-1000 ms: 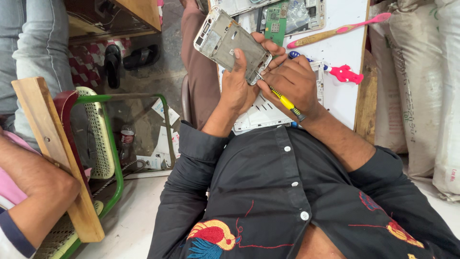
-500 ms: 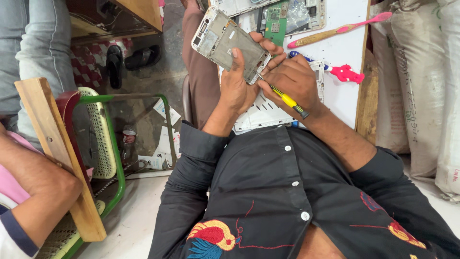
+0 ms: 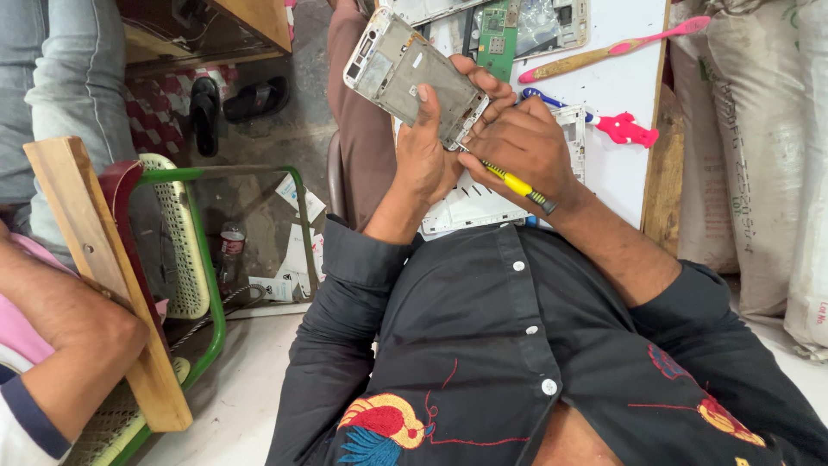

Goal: The person uses a yellow-handled screwdriver to remove screws from the back of a disassembled mobile phone. They hold the phone with their left hand and turn the screwdriver with their right hand, working on the device's internal frame.

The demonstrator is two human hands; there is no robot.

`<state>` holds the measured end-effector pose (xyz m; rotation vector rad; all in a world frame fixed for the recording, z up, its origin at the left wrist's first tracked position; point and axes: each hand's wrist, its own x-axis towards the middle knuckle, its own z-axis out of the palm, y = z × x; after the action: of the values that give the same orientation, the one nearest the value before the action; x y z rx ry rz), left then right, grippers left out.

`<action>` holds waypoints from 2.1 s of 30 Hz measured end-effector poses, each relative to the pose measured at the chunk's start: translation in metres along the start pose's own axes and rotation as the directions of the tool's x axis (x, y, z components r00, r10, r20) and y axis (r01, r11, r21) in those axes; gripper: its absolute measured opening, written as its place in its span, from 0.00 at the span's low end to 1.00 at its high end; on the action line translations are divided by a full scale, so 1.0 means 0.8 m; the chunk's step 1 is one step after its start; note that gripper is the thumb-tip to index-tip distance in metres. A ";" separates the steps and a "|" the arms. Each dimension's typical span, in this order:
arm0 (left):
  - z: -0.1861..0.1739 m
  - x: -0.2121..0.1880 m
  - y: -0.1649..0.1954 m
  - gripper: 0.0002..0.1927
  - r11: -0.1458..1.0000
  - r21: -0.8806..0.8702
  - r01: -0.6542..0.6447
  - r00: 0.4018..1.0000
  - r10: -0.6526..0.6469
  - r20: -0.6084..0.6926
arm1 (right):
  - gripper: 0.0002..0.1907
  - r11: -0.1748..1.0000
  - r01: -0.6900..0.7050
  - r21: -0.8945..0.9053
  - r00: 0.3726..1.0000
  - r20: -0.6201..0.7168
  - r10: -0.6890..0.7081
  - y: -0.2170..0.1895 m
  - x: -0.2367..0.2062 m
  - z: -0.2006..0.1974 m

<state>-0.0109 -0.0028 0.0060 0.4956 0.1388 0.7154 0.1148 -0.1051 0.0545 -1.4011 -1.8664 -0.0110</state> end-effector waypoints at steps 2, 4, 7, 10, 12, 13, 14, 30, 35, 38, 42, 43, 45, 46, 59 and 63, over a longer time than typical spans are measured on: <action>0.002 0.003 0.000 0.30 1.000 -0.016 0.002 1.000 -0.001 0.011 | 0.10 0.999 -0.035 0.003 0.999 -0.023 0.035 0.000 0.000 0.000; 0.003 0.002 0.001 0.30 0.999 -0.032 0.008 1.000 -0.007 0.017 | 0.09 0.999 -0.027 0.025 0.999 -0.040 0.028 0.002 0.000 0.000; 0.004 0.001 0.000 0.31 1.000 -0.007 -0.007 1.000 0.007 0.009 | 0.09 0.997 -0.025 0.068 0.998 -0.053 0.028 0.005 -0.002 0.001; 0.003 -0.002 0.002 0.31 0.999 -0.040 0.025 1.000 -0.025 0.015 | 0.08 0.985 -0.135 0.108 0.987 -0.074 0.144 0.005 -0.005 -0.002; 0.003 -0.001 0.002 0.31 1.000 -0.017 0.009 1.000 -0.009 0.011 | 0.07 0.984 -0.139 0.107 0.986 -0.078 0.148 0.005 -0.005 -0.002; 0.002 -0.001 0.002 0.31 1.000 -0.006 0.000 1.000 0.000 0.008 | 0.08 0.992 -0.088 0.093 0.993 -0.070 0.095 0.005 -0.004 -0.001; 0.003 -0.001 0.001 0.31 1.000 -0.007 -0.005 1.000 0.005 0.009 | 0.09 0.996 -0.037 0.081 0.997 -0.063 0.043 0.006 -0.003 -0.001; 0.003 -0.001 -0.002 0.31 1.000 -0.012 -0.014 1.000 0.014 0.001 | 0.10 0.996 -0.075 0.044 0.994 -0.079 0.078 -0.001 0.002 -0.004; 0.003 -0.002 0.000 0.30 1.000 -0.002 -0.027 1.000 0.027 0.007 | 0.10 1.000 -0.001 0.023 0.999 -0.032 0.002 0.004 0.002 -0.004; 0.003 -0.001 0.001 0.30 1.000 -0.005 -0.020 1.000 0.020 0.001 | 0.09 0.996 -0.093 0.017 0.993 -0.073 0.094 0.002 0.001 -0.001; 0.003 -0.001 -0.002 0.30 1.000 -0.008 -0.024 1.000 0.024 -0.002 | 0.10 0.997 -0.071 0.042 0.995 -0.066 0.074 0.000 0.001 -0.004; 0.003 -0.001 -0.002 0.30 1.000 -0.006 -0.029 1.000 0.029 0.004 | 0.10 0.998 -0.053 0.046 0.997 -0.059 0.056 0.000 0.002 -0.005; 0.002 -0.002 -0.002 0.29 0.999 -0.009 -0.037 0.999 0.037 0.006 | 0.10 0.998 -0.032 0.045 0.998 -0.051 0.035 0.001 0.004 -0.005; 0.002 -0.001 -0.002 0.29 0.999 -0.010 -0.041 0.999 0.041 0.007 | 0.10 0.999 -0.031 0.039 0.998 -0.048 0.033 0.001 0.005 -0.006; 0.006 0.000 -0.003 0.30 1.000 0.007 -0.024 0.999 0.024 0.026 | 0.11 0.999 0.013 0.033 1.000 -0.023 -0.013 0.002 0.000 -0.005; 0.005 0.002 -0.005 0.32 1.000 0.009 -0.015 1.000 0.015 0.016 | 0.10 0.997 -0.064 0.031 0.998 -0.023 0.065 0.001 -0.002 -0.003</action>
<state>-0.0064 -0.0060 0.0076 0.5117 0.1235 0.7258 0.1170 -0.1073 0.0550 -1.4332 -1.7939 0.0324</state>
